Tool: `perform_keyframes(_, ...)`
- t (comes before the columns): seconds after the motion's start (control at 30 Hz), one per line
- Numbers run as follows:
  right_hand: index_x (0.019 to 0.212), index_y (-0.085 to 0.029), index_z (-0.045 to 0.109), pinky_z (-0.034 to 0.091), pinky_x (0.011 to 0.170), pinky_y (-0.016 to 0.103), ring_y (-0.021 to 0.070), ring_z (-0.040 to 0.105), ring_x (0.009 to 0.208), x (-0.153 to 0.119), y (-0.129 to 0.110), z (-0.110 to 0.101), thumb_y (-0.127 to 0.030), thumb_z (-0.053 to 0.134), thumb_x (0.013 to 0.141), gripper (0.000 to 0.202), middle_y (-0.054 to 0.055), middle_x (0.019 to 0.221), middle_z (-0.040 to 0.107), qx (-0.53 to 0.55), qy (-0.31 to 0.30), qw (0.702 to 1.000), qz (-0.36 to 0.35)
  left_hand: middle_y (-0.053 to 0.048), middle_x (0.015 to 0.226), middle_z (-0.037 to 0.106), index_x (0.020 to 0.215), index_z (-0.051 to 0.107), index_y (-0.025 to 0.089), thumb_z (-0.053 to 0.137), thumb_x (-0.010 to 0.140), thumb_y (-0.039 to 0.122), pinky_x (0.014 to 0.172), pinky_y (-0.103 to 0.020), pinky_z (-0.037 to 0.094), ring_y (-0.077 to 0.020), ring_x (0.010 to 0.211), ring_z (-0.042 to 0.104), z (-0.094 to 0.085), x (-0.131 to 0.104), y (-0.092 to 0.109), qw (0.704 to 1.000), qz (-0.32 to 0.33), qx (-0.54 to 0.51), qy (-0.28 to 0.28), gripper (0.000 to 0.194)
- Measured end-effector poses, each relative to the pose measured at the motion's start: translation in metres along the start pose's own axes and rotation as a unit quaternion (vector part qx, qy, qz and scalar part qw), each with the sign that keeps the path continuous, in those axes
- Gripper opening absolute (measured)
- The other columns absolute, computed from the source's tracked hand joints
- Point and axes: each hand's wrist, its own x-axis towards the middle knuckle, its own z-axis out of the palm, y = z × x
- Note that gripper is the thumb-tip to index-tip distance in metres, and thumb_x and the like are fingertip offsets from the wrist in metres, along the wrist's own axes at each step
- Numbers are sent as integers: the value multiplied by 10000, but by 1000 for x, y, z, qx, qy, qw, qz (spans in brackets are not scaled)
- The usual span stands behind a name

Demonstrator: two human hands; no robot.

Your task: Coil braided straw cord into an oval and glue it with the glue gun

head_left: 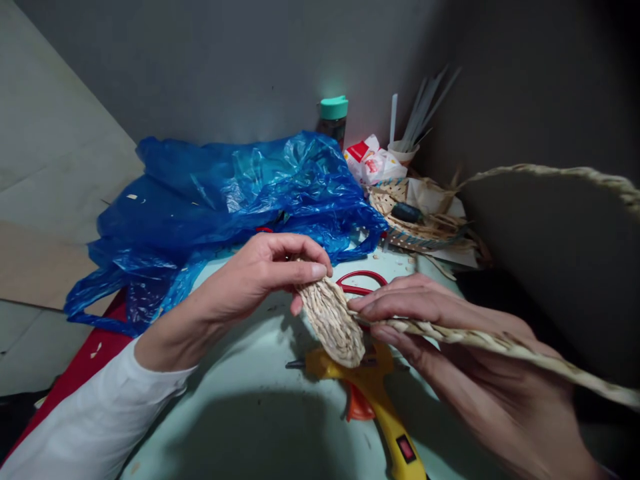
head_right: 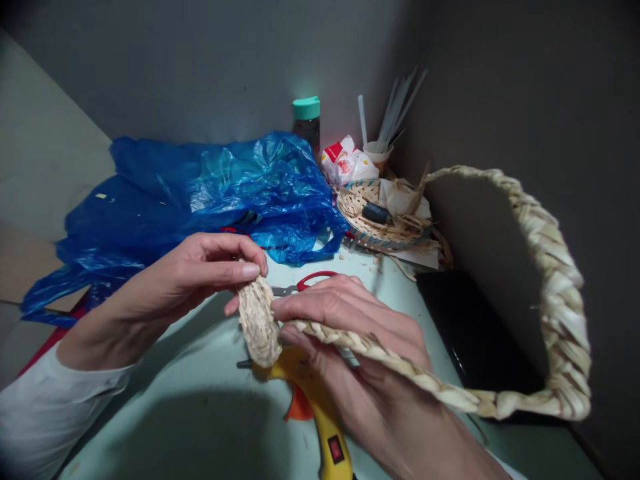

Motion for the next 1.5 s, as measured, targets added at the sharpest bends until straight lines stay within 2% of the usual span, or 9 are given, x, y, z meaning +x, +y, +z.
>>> perform_keyframes(0.3,1140,-314,656,548,888,167,132,667,1024,2,0,-2,-304,693,934,210,-36,1120,683,-59,2,998,15,-22,687,628,817,703,102,817,713,252,463,-177,476,-92,555,561,5,7,-7,991,-33,-121,50,215)
perform_keyframes(0.5,1245,-387,555,563,875,130,127,668,1082,-1,7,9,-249,791,844,486,-49,1215,647,40,41,998,35,-20,700,627,828,687,109,808,747,239,492,-161,483,-74,551,563,15,4,-9,978,-18,-197,72,195)
perform_keyframes(0.8,1240,-320,544,576,917,195,168,655,1112,-8,12,13,-252,746,890,409,22,1216,633,26,114,993,14,-41,744,641,871,672,115,770,783,284,514,-192,495,-97,586,577,26,0,-12,975,21,-216,53,214)
perform_keyframes(0.93,1232,-278,520,593,933,272,206,644,1129,-8,2,16,-304,759,889,419,66,1245,608,78,173,981,45,-87,1019,684,1237,635,198,768,784,382,795,-328,560,-210,923,668,18,-6,-5,990,69,-122,-16,506)
perform_keyframes(1.0,1227,-280,511,586,947,258,193,643,1125,-8,-2,16,-298,749,900,405,63,1242,605,96,186,976,52,-112,1304,608,1389,537,272,794,761,424,1021,-441,479,-286,1217,578,14,-10,1,993,117,-1,-24,696)
perform_keyframes(1.1,1218,-298,513,555,984,210,160,637,1134,-6,-1,11,-266,753,900,400,37,1223,612,96,178,979,36,-120,1517,439,1420,500,284,835,722,446,1184,-515,307,-323,1409,403,13,-15,5,961,191,201,1,790)
perform_keyframes(1.2,1244,-313,497,557,987,213,156,639,1145,-7,6,5,-215,747,905,433,33,1233,615,85,138,987,6,-170,1518,427,1343,561,211,815,749,361,1188,-528,300,-338,1427,381,19,-15,2,907,268,321,54,663)
perform_keyframes(1.33,1266,-300,480,573,987,263,183,639,1155,-9,10,4,-177,738,904,462,54,1232,615,79,121,990,-5,-215,1453,497,1209,635,162,711,816,227,1155,-540,347,-339,1413,412,26,-15,-6,835,375,395,83,405)
perform_keyframes(1.5,1271,-329,466,545,1019,255,163,626,1178,-12,10,6,-151,711,917,467,39,1249,604,89,101,991,-16,-215,1404,556,1168,642,153,692,814,199,1154,-535,368,-330,1405,439,26,-18,-6,791,426,430,86,361)
